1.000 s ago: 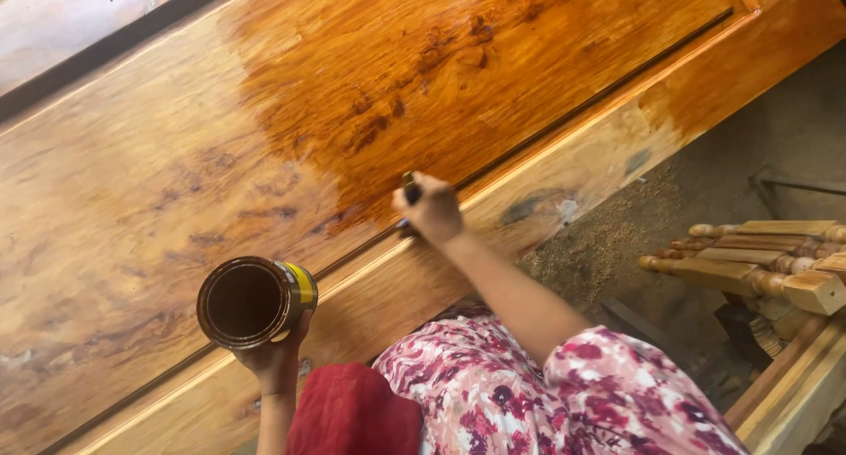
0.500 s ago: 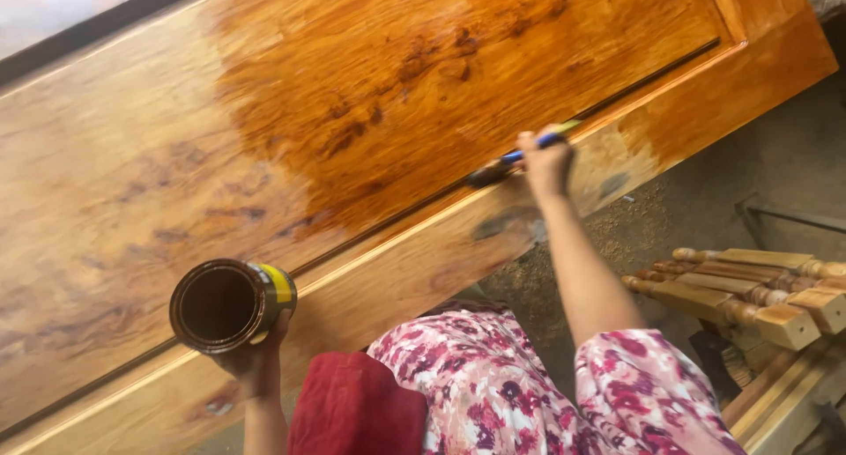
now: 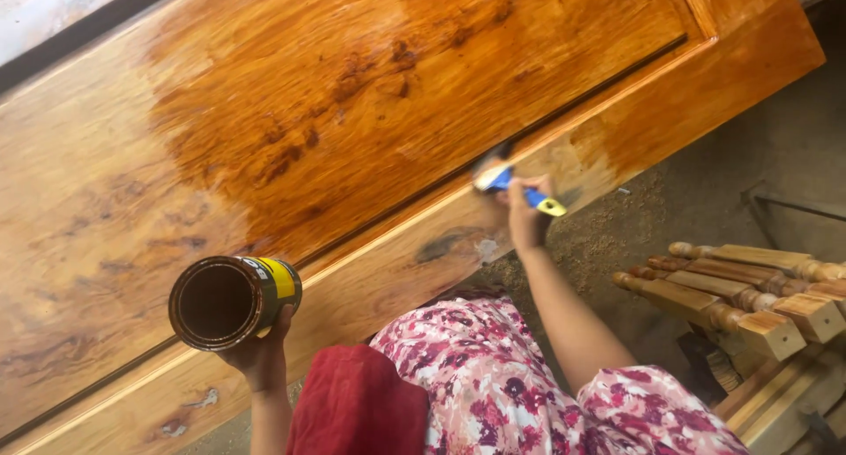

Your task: Apply varnish to a wooden door using a paintbrush.

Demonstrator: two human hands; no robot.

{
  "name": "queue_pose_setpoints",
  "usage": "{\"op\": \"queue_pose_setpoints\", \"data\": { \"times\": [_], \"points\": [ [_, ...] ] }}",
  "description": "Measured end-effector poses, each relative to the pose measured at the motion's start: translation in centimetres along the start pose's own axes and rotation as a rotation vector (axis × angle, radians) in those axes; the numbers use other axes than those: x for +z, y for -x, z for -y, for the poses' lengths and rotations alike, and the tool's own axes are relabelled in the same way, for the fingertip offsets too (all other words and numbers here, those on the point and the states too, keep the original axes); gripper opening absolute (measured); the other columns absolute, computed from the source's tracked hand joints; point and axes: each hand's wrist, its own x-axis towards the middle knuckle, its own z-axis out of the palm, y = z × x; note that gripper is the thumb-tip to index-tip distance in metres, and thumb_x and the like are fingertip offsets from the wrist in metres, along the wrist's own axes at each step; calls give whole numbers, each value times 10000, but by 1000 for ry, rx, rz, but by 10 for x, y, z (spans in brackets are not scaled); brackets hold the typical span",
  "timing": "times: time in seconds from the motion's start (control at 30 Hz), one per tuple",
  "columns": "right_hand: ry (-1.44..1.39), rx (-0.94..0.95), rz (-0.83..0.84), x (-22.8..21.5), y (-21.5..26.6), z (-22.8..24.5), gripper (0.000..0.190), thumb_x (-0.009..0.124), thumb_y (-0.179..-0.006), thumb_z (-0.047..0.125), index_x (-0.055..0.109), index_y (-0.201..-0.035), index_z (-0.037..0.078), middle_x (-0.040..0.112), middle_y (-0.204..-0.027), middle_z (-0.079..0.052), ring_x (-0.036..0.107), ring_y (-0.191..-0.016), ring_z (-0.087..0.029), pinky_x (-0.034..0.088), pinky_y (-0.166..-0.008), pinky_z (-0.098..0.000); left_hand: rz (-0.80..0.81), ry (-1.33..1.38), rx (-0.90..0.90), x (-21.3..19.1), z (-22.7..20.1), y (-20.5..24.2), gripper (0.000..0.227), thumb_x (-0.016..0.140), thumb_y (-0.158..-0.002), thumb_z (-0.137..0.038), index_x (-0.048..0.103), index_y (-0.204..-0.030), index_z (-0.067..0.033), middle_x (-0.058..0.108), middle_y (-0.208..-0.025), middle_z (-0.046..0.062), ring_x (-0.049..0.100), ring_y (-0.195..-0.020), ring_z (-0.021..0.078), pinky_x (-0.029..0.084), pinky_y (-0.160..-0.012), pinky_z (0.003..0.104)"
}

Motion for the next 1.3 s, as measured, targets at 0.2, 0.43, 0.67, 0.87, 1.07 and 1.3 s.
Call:
{"op": "queue_pose_setpoints", "data": {
  "times": [0.2,0.43,0.67,0.87,1.07,1.3],
  "points": [
    [-51,103,348,1,22,-28,188,662,-938,30,488,-871,53,608,-810,-122,633,-685,-176,565,-554,-292,14,-242,23,22,4,-11,947,937,-714,-147,449,-1523,-78,532,-1493,91,514,-1398,266,430,-1225,428],
    [122,-167,-128,-45,-117,-26,145,622,-984,27,502,-911,64,650,-818,-92,670,-664,-134,586,-518,-228,40,-191,32,34,-8,0,906,927,-734,-171,466,-1508,-76,552,-1476,75,533,-1388,253,446,-1228,422],
    [99,-163,-225,-52,-125,-6,142,585,-991,10,490,-911,77,616,-786,-76,643,-639,-115,577,-523,-225,1,-259,4,33,-15,10,917,933,-714,-126,465,-1501,-74,569,-1451,84,556,-1356,247,476,-1198,409],
    [52,-297,236,5,7,-28,226,658,-915,-16,475,-821,78,588,-732,-78,594,-608,-125,492,-447,-217,-6,-109,-29,40,-11,7,920,921,-741,-135,429,-1515,-70,545,-1469,70,539,-1372,237,477,-1205,402],
    [383,-282,346,-13,-89,38,296,630,-987,34,531,-716,102,552,-540,-2,553,-418,-88,435,-346,-198,14,-125,-66,47,-11,5,856,926,-742,-121,492,-1478,-73,588,-1424,63,574,-1326,235,500,-1175,395],
    [841,-507,298,-49,-240,48,273,719,-925,44,545,-726,110,596,-671,-21,538,-522,-111,498,-471,-299,-8,36,-52,56,-20,10,893,928,-723,-137,452,-1477,-81,567,-1423,45,558,-1328,208,487,-1175,377]
  ]
}}
